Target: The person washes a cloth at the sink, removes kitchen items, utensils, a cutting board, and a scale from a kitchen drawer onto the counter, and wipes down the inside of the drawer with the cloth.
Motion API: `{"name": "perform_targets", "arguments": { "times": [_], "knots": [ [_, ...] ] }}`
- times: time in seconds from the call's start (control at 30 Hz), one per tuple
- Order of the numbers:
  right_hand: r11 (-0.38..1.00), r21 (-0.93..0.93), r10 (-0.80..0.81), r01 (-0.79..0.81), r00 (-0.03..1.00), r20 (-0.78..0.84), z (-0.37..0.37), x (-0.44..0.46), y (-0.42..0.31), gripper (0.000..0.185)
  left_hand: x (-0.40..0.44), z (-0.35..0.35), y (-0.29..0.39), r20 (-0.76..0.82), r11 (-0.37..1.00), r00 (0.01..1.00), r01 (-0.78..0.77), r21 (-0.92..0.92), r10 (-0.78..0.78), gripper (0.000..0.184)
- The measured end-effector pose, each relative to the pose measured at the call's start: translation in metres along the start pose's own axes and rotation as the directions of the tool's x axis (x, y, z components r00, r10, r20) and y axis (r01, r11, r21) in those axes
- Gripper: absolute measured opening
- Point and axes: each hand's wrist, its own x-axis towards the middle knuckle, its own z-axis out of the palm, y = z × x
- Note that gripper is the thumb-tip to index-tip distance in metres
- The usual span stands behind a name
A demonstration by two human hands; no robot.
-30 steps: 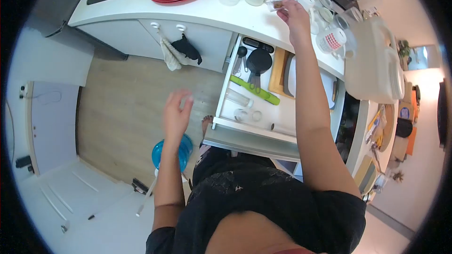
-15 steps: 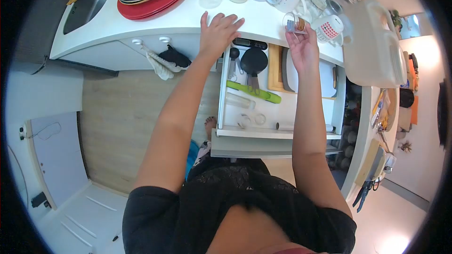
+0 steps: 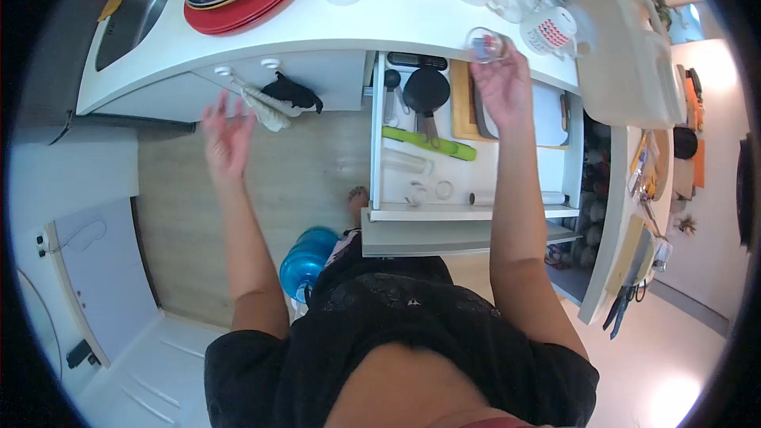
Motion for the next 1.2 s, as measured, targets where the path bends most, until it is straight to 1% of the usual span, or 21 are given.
{"name": "perform_targets", "arguments": {
  "times": [0.07, 0.1, 0.17, 0.2, 0.23, 0.3, 0.37, 0.4, 0.47, 0.53, 0.57, 0.6, 0.67, 0.73, 0.8, 0.87, 0.9, 0.93, 0.97, 1.03, 1.2],
  "knots": [
    [1.000, 0.005, 0.017, -0.017, 1.000, -0.021, 0.014, 0.004, 0.007, 0.035, -0.013, -0.067, -0.001, -0.215, 0.994, 0.975, 0.035, -0.107, -0.058, 0.032],
    [0.998, -0.026, 0.057, -0.057, 0.998, 0.010, 0.019, 0.007, 0.010, 0.037, -0.016, -0.105, 0.001, -0.171, 0.939, 0.979, 0.163, 0.302, -0.115, 0.032],
    [0.991, -0.079, 0.110, -0.107, 0.993, 0.038, 0.029, 0.012, 0.016, 0.039, -0.028, -0.128, 0.004, -0.163, 0.714, 0.971, 0.240, 0.658, -0.176, 0.033],
    [0.991, -0.081, 0.114, -0.110, 0.993, 0.043, 0.033, 0.019, 0.020, 0.039, -0.037, -0.122, 0.004, -0.263, 0.237, 0.959, 0.233, 0.943, 0.108, 0.035],
    [0.964, -0.263, 0.041, -0.033, 0.999, 0.026, 0.037, 0.028, 0.024, 0.040, -0.043, -0.118, 0.005, -0.183, -0.315, 0.903, 0.317, 0.894, 0.389, 0.037],
    [0.900, -0.434, -0.029, 0.035, 0.999, 0.022, 0.044, 0.043, 0.033, 0.042, -0.048, -0.115, 0.018, -0.233, -0.236, 0.902, 0.331, 0.914, 0.363, 0.038],
    [0.424, -0.889, -0.221, 0.172, 0.972, 0.082, 0.051, 0.057, 0.038, 0.045, -0.051, -0.107, 0.024, -0.283, -0.152, 0.899, 0.347, 0.925, 0.334, 0.039],
    [0.426, -0.889, -0.213, 0.168, 0.974, 0.082, 0.054, 0.063, 0.041, 0.045, -0.051, -0.099, 0.024, -0.367, -0.037, 0.884, 0.393, 0.919, 0.289, 0.040],
    [0.048, -0.960, -0.282, 0.277, 0.926, 0.253, 0.058, 0.072, 0.048, 0.051, -0.044, -0.093, 0.018, -0.443, 0.059, 0.867, 0.442, 0.895, 0.230, 0.040],
    [-0.187, -0.927, -0.310, 0.324, 0.877, 0.369, 0.055, 0.081, 0.054, 0.053, -0.050, -0.102, 0.001, 0.070, -0.396, 0.853, 0.166, 0.903, 0.517, 0.045],
    [-0.346, -0.908, -0.212, 0.237, 0.923, 0.322, 0.066, 0.078, 0.051, 0.038, -0.058, -0.090, 0.006, 0.077, -0.423, 0.877, 0.150, 0.894, 0.474, 0.045],
    [-0.142, -0.907, -0.244, 0.398, 0.874, 0.421, 0.070, 0.070, 0.050, 0.050, -0.060, -0.063, 0.017, -0.066, -0.480, 0.913, 0.272, 0.834, 0.402, 0.040],
    [-0.151, -0.923, -0.236, 0.355, 0.894, 0.382, 0.067, 0.081, 0.053, 0.055, -0.053, -0.046, 0.014, -0.206, -0.544, 0.918, 0.369, 0.753, 0.338, 0.036],
    [-0.335, -0.846, -0.372, 0.415, 0.766, 0.523, 0.064, 0.078, 0.059, 0.056, -0.054, -0.046, 0.006, -0.043, -0.483, 0.905, 0.266, 0.834, 0.424, 0.026],
    [-0.279, -0.846, -0.378, 0.453, 0.759, 0.531, 0.060, 0.052, 0.047, 0.053, -0.055, -0.037, 0.000, 0.115, -0.515, 0.920, 0.104, 0.851, 0.376, 0.024],
    [-0.303, -0.874, -0.077, 0.380, 0.905, 0.419, 0.060, 0.015, 0.033, 0.049, -0.061, -0.009, -0.001, 0.266, -0.526, 0.908, -0.061, 0.849, 0.324, 0.023],
    [-0.236, -0.927, 0.124, 0.293, 0.955, 0.270, 0.050, -0.002, 0.031, 0.046, -0.066, 0.014, -0.002, 0.328, -0.460, 0.928, -0.216, 0.861, 0.177, 0.024],
    [-0.161, -0.797, 0.293, 0.583, 0.799, 0.525, -0.003, -0.005, 0.046, 0.025, -0.075, 0.034, -0.008, 0.395, -0.371, 0.918, -0.355, 0.858, 0.036, 0.025],
    [-0.242, -0.824, 0.458, 0.513, 0.809, 0.369, -0.011, -0.039, 0.045, 0.016, -0.084, 0.052, -0.019, 0.503, -0.268, 0.864, -0.490, 0.830, -0.019, 0.027],
    [-0.201, -0.827, 0.641, 0.526, 0.709, 0.294, -0.044, -0.081, 0.046, 0.042, -0.105, 0.087, -0.040, 0.687, -0.085, 0.715, -0.699, 0.710, -0.130, 0.033],
    [-0.250, -0.914, 0.674, 0.320, 0.735, 0.073, -0.086, -0.124, 0.060, 0.052, -0.127, 0.145, -0.089, 0.821, 0.173, 0.421, -0.841, 0.513, -0.385, 0.043]
  ]
}}
